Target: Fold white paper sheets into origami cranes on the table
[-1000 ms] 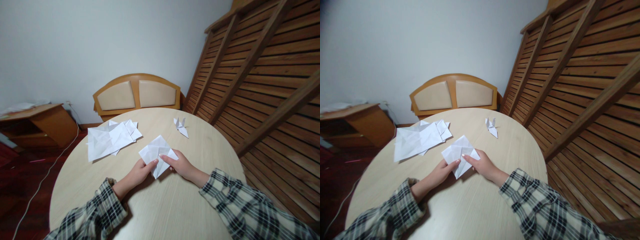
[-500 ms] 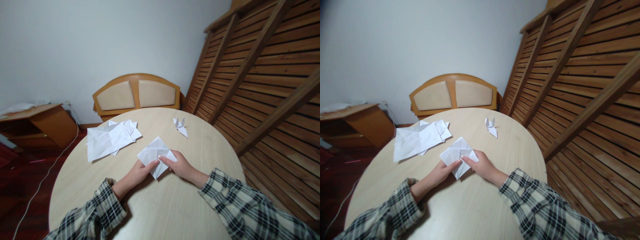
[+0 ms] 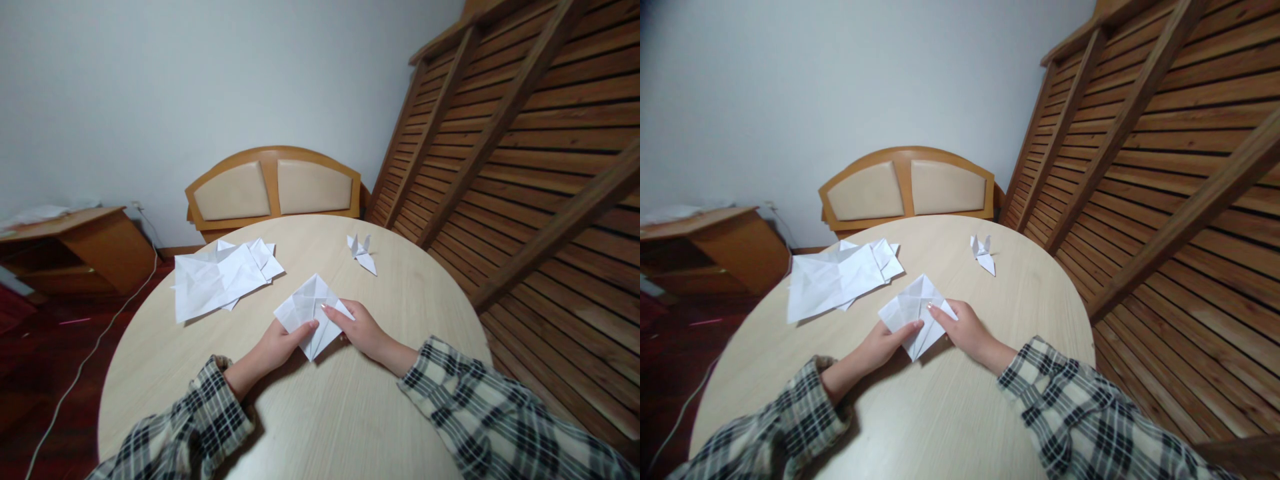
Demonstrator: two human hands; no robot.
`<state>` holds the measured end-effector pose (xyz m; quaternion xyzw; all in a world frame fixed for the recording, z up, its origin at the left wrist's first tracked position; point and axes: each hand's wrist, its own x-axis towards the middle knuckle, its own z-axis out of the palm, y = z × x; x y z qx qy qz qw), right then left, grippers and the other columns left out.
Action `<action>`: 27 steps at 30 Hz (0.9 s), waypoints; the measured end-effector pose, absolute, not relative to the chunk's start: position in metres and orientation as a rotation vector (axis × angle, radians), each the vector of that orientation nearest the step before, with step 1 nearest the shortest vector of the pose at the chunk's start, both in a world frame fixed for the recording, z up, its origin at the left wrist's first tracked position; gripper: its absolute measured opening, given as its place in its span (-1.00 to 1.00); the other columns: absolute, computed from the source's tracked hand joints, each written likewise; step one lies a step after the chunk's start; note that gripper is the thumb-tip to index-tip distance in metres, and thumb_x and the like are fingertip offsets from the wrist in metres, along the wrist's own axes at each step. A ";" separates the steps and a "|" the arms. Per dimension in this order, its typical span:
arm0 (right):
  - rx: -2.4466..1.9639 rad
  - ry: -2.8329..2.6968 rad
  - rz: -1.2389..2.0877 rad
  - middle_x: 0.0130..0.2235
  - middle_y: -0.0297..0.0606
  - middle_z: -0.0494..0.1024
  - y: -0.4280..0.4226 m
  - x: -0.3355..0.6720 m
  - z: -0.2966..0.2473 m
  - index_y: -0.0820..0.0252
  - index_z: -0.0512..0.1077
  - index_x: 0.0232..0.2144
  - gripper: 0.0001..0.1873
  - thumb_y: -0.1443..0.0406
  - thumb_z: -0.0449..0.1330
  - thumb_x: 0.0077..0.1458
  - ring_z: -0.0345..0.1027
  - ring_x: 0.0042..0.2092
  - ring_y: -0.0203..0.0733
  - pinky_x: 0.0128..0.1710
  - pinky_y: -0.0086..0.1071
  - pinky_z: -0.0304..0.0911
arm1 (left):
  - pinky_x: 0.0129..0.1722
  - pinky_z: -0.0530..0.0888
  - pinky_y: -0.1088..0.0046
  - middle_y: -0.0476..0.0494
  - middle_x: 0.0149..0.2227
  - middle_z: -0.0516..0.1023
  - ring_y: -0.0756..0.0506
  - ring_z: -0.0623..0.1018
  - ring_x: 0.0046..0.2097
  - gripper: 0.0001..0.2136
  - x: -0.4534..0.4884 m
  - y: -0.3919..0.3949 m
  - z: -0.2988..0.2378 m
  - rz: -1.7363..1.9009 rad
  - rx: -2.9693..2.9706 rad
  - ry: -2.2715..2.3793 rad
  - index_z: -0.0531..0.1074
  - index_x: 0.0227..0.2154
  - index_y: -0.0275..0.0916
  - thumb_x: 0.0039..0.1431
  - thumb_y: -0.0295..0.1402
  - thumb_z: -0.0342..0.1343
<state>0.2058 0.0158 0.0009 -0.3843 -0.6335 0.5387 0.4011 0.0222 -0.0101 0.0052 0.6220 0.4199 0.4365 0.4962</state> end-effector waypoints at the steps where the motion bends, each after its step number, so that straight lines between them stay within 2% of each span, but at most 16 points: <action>1: -0.967 -1.595 1.359 -0.56 -0.40 0.26 0.016 0.206 0.001 0.18 0.30 -0.53 -0.50 -0.11 0.14 0.09 0.14 -0.52 -0.32 -0.54 -0.42 0.05 | 0.05 0.43 0.16 -0.34 -0.05 0.58 -0.25 0.56 -0.05 -0.68 0.022 -0.010 0.005 1.059 1.510 1.023 0.47 -0.16 -0.28 0.14 -0.16 0.18; 9: -0.920 -1.515 1.388 -0.54 -0.43 0.22 0.020 0.207 0.006 0.19 0.32 -0.53 -0.54 -0.07 0.21 0.05 0.06 -0.50 -0.34 -0.53 -0.42 -0.05 | 0.02 0.45 0.17 -0.36 -0.06 0.58 -0.24 0.56 -0.07 -0.63 0.021 -0.010 0.005 1.042 1.533 1.059 0.43 -0.10 -0.31 0.13 -0.14 0.17; 20: -0.925 -1.420 1.434 -0.57 -0.44 0.21 0.019 0.207 0.009 0.18 0.29 -0.56 -0.56 -0.05 0.22 0.04 0.06 -0.53 -0.35 -0.58 -0.44 -0.04 | 0.02 0.43 0.20 -0.32 -0.04 0.59 -0.26 0.55 -0.05 -0.65 0.023 -0.010 0.007 1.133 1.452 1.072 0.51 -0.12 -0.30 0.10 -0.17 0.21; 22: -0.931 -1.416 1.448 -0.57 -0.44 0.22 0.020 0.208 0.008 0.18 0.32 -0.54 -0.56 -0.05 0.21 0.04 0.07 -0.54 -0.35 -0.60 -0.45 -0.02 | -0.05 0.45 0.23 -0.32 -0.09 0.62 -0.26 0.56 -0.09 -0.67 0.022 -0.008 0.007 1.156 1.409 1.108 0.54 -0.19 -0.31 0.05 -0.18 0.25; 27: -0.925 -1.472 1.411 -0.62 -0.45 0.21 0.021 0.209 0.006 0.18 0.31 -0.58 -0.54 -0.05 0.19 0.08 0.07 -0.58 -0.37 -0.60 -0.45 -0.01 | -0.36 0.39 0.37 -0.22 -0.41 0.61 -0.14 0.50 -0.39 -0.70 0.019 -0.006 0.011 1.165 1.341 1.218 0.53 -0.43 -0.34 0.04 -0.13 0.24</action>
